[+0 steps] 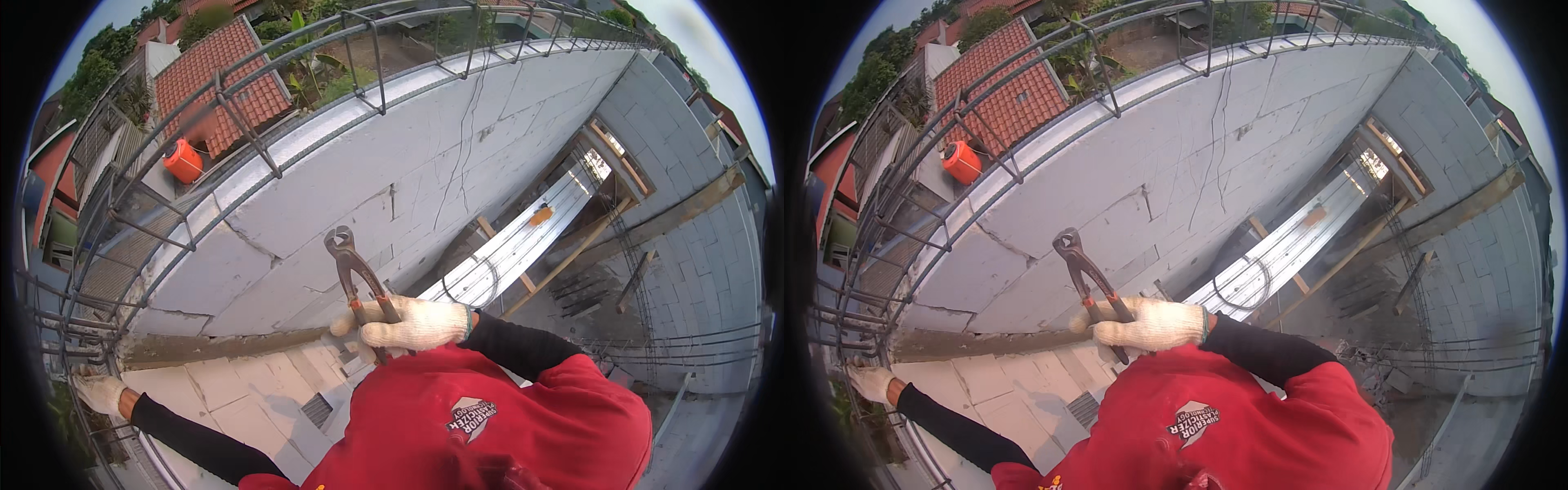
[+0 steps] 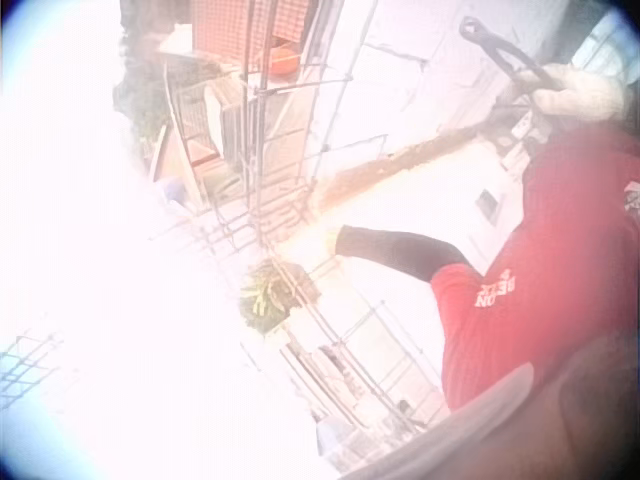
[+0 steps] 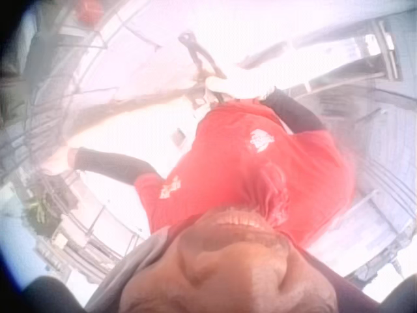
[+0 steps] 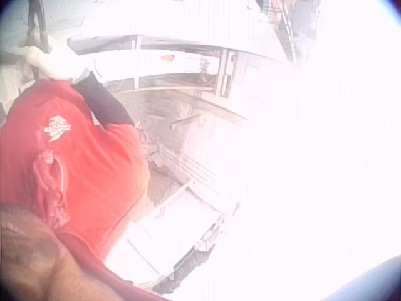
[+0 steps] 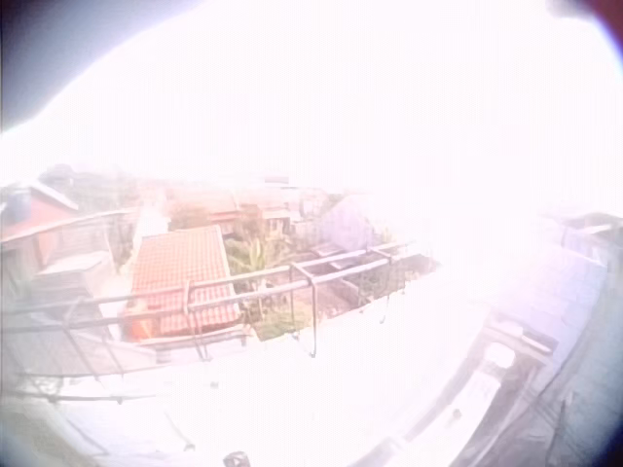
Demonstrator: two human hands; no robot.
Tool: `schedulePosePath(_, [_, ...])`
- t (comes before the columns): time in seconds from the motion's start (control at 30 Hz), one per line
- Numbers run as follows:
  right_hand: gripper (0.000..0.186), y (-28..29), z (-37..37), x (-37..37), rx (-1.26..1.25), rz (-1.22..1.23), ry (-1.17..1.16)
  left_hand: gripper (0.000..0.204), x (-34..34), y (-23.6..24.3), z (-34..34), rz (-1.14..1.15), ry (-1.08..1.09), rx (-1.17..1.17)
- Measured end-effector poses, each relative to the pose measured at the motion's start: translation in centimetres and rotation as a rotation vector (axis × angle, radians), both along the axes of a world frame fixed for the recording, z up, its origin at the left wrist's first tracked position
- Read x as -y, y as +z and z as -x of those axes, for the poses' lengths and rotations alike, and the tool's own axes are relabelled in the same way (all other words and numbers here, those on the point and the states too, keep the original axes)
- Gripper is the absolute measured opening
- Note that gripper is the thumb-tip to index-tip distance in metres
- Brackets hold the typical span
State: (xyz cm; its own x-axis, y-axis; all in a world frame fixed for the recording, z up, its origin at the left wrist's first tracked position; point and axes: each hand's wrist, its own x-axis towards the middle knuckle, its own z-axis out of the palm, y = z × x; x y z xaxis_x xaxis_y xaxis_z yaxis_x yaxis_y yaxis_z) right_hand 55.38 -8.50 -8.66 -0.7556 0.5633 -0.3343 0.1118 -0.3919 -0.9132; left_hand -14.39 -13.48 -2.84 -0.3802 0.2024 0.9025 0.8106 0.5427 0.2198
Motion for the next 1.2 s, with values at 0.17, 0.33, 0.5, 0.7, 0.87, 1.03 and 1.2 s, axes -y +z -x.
schedulePosePath(0.17, [0.049,4.8,0.1,-0.6,0.62,-0.413,0.015,0.036,-5.0,2.0,-10.6,-0.6,-0.541,0.413])
schedulePosePath(0.33, [0.036,19.3,8.5,-0.5,0.843,-0.756,0.033,0.039,-6.2,3.0,-13.6,-0.972,-0.832,0.658])
schedulePosePath(0.5, [0.031,29.0,18.8,-2.2,0.593,-1.789,0.148,0.04,-4.2,3.5,-13.1,-0.928,-0.786,0.525])
schedulePosePath(0.7, [0.06,34.1,32.7,0.5,0.755,-2.75,-0.101,0.04,-7.0,2.8,-13.1,-0.932,-0.747,0.595])
schedulePosePath(0.87, [0.073,33.9,40.6,0.3,0.658,-3.172,-0.274,0.043,-7.1,2.4,-12.8,-0.961,-0.76,0.578])
schedulePosePath(1.03, [0.081,32.2,42.8,-2.3,0.489,-3.295,-0.283,0.043,-6.7,2.4,-12.6,-0.93,-0.764,0.627])
schedulePosePath(1.2, [0.08,30.4,42.3,-2.6,0.35,-3.219,-0.297,0.04,-8.3,0.5,-11.4,-0.871,-0.627,0.62])
